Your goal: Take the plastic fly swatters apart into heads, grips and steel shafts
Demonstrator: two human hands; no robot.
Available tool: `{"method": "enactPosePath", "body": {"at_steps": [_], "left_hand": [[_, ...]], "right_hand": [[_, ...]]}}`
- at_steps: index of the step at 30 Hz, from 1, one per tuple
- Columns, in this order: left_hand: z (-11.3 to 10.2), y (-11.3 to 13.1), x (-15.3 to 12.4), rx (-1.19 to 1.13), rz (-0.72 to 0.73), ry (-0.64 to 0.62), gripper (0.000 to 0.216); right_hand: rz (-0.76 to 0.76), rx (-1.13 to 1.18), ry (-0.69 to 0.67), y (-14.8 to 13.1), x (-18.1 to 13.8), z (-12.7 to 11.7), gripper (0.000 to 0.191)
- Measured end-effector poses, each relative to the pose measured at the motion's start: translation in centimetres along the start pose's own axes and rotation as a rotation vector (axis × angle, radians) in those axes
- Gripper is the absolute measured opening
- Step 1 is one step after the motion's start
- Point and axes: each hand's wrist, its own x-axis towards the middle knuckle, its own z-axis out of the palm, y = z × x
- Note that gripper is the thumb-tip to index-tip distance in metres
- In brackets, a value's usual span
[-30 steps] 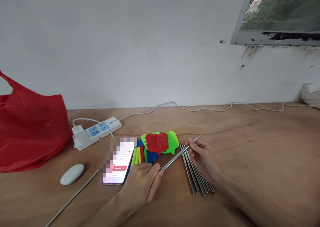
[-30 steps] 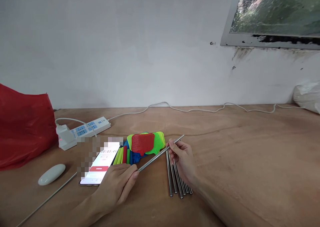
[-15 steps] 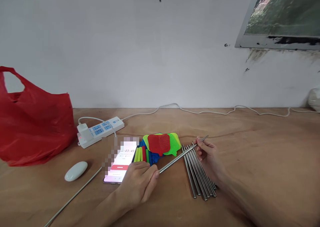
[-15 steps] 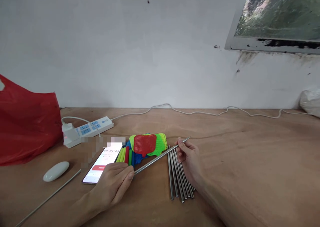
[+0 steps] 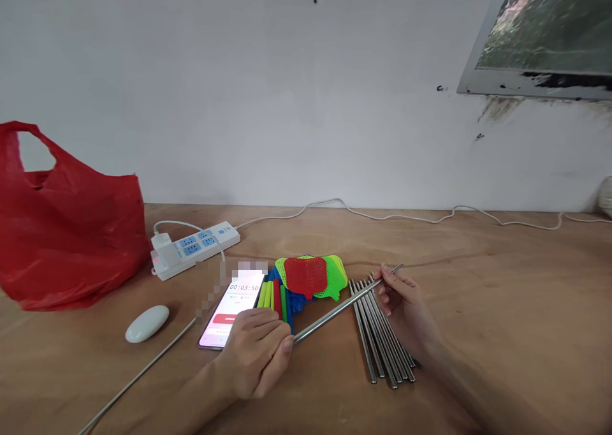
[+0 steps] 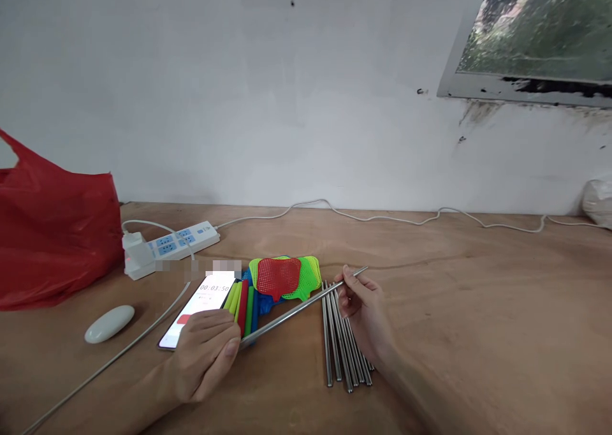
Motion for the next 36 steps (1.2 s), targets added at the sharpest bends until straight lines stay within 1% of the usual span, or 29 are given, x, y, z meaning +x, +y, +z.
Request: {"method": "enactPosePath", "body": {"at_steps": [3,5,7,9,12,16,20,23,26,29,33,36], "left_hand": [[-0.6,0.0,0.1,-0.046,0.024,0.018,0.029],[-0.9,0.1,0.4,-0.046,0.033,0.035,0.029],[-0.9,0.1,0.5,-0.032,0.028,0.039,0.03],[-0.8,0.1,0.6,-0.029,0.024,0.039,0.031],[-0.5,-0.1,0.4,-0.038,0.012,0.039,0.031],[-0.2,-0.4,0.1,-0.079,-0.033,0.043,0.032],[-0.2,-0.6,0.0,-0.098,-0.106,0.018,0.032],[-0.2,-0.7,-0.1,-0.114,-0.126,-0.025,0.032],[-0.1,-0.7,0.0,-0.138,-0.128,-0.038,0.033],[-0.2,-0.6,0.1,-0.151,-0.14,-0.034,0.034],[-0.1,-0.6,0.2,-0.17,-0.194,-0.086,0.033],[-0.1,-0.7,0.1,-0.219,-0.219,-0.142,0.032]], "right_hand": [[0.004,0.061,0.035,-0.2,-0.3,0.1,0.037],[-0.043,0.099,0.071,-0.1,-0.4,0.1,0.034],[-0.095,0.082,0.097,0.1,-0.4,0.0,0.032],[-0.133,0.033,0.122,0.3,-0.3,-0.1,0.032],[-0.148,-0.056,0.147,0.6,-0.3,-0.2,0.036],[-0.208,-0.252,0.139,0.8,0.0,-0.4,0.045],[-0.264,-0.412,0.086,0.7,0.7,-1.1,0.037],[-0.288,-0.474,0.08,0.5,1.2,-1.7,0.04],[-0.284,-0.506,0.093,0.3,1.6,-2.2,0.045],[-0.245,-0.51,0.099,0.2,2.0,-2.5,0.047],[-0.194,-0.503,0.076,0.5,2.6,-3.0,0.048],[-0.197,-0.525,0.066,0.7,3.1,-3.4,0.048]]}}
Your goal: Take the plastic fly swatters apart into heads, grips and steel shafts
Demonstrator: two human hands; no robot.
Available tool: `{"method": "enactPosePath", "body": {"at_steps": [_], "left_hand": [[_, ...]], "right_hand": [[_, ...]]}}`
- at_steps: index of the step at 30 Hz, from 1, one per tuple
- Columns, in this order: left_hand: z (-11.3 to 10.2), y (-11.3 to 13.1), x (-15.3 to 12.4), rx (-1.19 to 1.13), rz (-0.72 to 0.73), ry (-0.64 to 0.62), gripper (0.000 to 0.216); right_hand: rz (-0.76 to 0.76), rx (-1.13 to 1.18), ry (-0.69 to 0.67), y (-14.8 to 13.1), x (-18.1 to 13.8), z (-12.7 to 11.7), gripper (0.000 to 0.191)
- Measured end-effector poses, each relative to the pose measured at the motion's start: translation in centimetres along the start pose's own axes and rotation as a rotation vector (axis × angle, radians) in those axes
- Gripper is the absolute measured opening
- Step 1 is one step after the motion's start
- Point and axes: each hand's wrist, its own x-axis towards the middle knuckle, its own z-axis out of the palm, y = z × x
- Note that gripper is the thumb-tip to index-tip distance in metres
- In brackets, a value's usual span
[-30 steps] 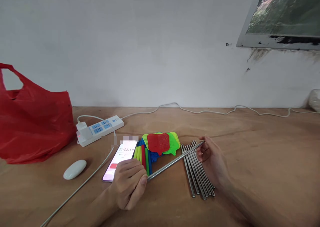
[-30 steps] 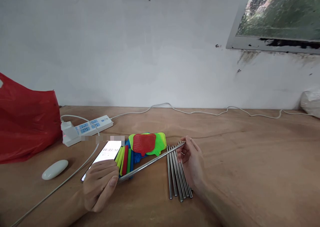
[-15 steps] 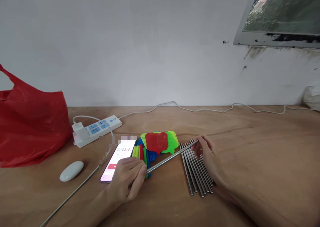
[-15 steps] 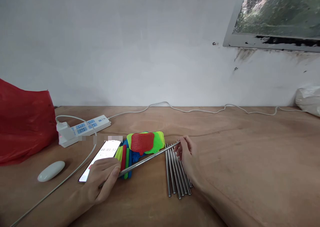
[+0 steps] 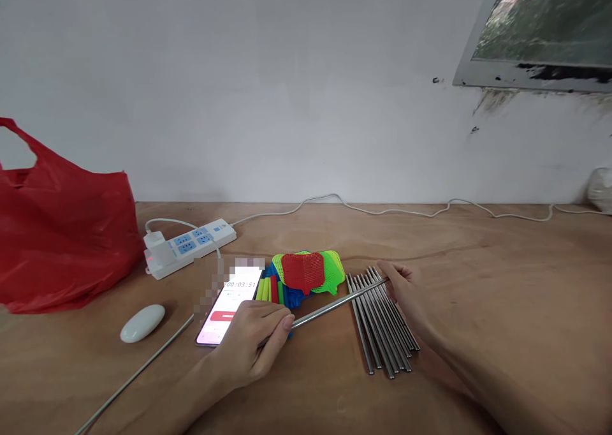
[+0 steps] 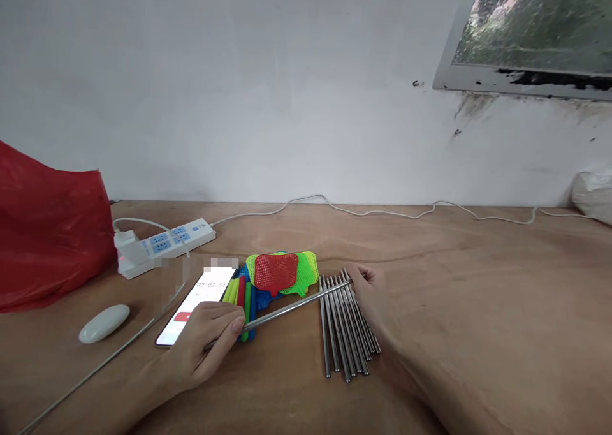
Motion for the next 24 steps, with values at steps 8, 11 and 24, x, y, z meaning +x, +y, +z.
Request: {"method": "enactPosePath", "body": {"at_steps": [8,11,24], "left_hand": [[-0.6,0.7,0.1,-0.067,-0.124,-0.18,0.034],[-0.4,1.0,0.1,-0.119,-0.17,-0.183,0.037],[0.4,1.1,0.1,-0.243,-0.157,-0.094,0.037]], "right_hand": [[-0.026,-0.082,-0.022,0.7,0.6,-0.3,0.048],[-0.028,-0.105,-0.031,0.8,0.6,-0.2,0.049],[-0.006,-0.121,-0.014,-0.1,-0.1,0.2,0.051]]}}
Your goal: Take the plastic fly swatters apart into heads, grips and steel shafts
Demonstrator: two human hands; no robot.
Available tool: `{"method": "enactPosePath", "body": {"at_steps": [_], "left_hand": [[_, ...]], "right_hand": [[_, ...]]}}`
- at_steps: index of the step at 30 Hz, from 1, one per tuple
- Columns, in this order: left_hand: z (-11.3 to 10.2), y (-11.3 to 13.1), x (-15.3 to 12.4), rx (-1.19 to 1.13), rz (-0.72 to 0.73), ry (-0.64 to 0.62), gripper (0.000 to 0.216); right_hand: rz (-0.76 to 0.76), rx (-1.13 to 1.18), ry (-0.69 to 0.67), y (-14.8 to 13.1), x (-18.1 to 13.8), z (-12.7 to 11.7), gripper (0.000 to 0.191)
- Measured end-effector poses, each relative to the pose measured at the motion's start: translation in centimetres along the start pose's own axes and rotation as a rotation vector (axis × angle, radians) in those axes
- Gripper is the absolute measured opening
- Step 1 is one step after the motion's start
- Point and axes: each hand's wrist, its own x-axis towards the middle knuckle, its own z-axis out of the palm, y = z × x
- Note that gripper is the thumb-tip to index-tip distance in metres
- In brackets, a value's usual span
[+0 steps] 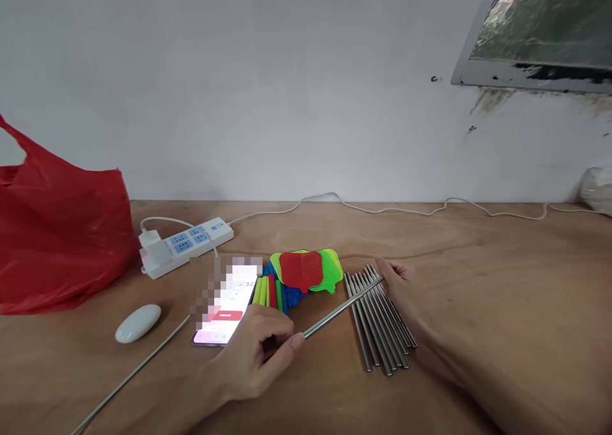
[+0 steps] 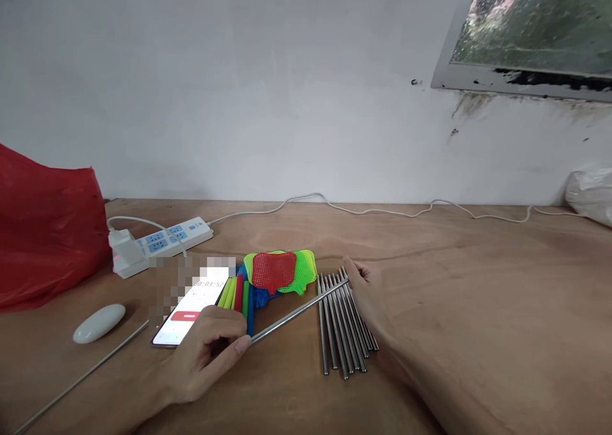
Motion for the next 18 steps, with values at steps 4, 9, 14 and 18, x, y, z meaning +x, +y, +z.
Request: {"method": "enactPosePath", "body": {"at_steps": [4,9,14,18], "left_hand": [[0.2,-0.3,-0.2,0.012,0.052,0.005,0.033],[0.0,-0.7,-0.4,0.023,0.084,-0.02,0.031],[-0.4,-0.6,-0.2,0.007,0.085,-0.047,0.034],[-0.7,-0.6,-0.1,0.022,0.083,-0.04,0.036]], "right_hand": [[0.016,-0.016,-0.019,0.1,-0.4,0.1,0.051],[0.059,-0.048,-0.087,0.3,-0.3,0.3,0.051],[0.111,-0.076,-0.221,-0.6,0.4,-0.5,0.057],[0.153,-0.076,-0.398,-1.8,0.6,-1.6,0.059]]}}
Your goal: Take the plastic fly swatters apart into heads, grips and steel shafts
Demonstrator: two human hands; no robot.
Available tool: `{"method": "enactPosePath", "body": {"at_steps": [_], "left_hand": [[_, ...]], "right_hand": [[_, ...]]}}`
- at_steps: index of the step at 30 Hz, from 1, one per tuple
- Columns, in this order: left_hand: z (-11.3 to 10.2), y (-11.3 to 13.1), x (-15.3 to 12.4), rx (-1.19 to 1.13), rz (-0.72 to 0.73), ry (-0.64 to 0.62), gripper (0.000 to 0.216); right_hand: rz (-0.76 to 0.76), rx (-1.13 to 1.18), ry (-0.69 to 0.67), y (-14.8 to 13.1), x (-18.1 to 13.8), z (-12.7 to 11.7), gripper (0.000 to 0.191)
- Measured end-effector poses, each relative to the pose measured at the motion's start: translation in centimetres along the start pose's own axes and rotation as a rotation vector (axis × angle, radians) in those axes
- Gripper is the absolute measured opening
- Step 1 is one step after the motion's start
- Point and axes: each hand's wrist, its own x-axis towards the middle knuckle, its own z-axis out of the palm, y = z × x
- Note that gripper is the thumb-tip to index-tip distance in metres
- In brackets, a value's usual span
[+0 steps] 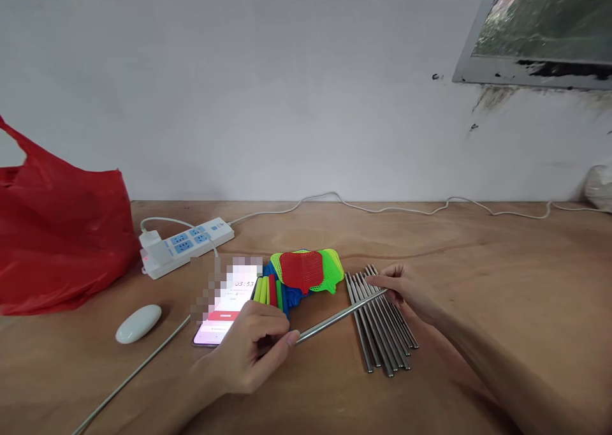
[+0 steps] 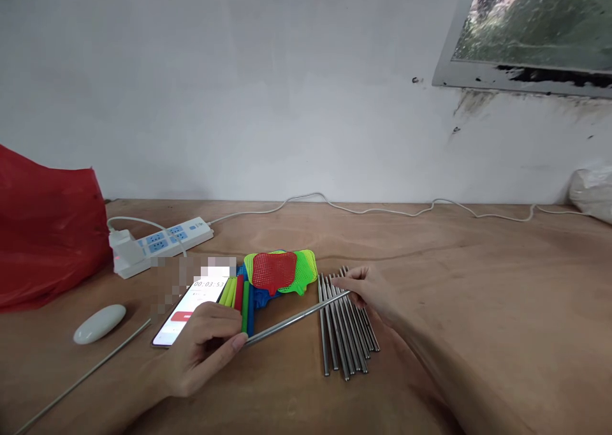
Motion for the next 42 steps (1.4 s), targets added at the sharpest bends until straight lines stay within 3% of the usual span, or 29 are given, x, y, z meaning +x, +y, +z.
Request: {"method": "enactPosePath", "body": {"at_steps": [5,12,26,34,42], "left_hand": [[0.1,-0.1,-0.1,0.004,0.043,-0.04,0.033],[0.0,-0.2,-0.2,0.033,0.052,-0.05,0.032],[-0.3,-0.2,-0.1,0.02,0.131,0.016,0.028],[0.2,0.0,-0.1,0.05,0.157,0.02,0.03],[1.2,-0.2,-0.3,0.032,0.131,0.058,0.03]], "right_hand": [[-0.023,0.014,-0.123,0.2,-0.1,0.3,0.061],[-0.042,0.012,-0.181,1.1,0.0,0.8,0.062],[-0.099,-0.065,-0.187,-1.3,-1.6,1.6,0.069],[-0.136,-0.03,-0.198,-0.5,-2.3,3.7,0.067],[-0.077,-0.04,-0.178,-0.5,-3.3,5.1,0.072]]}}
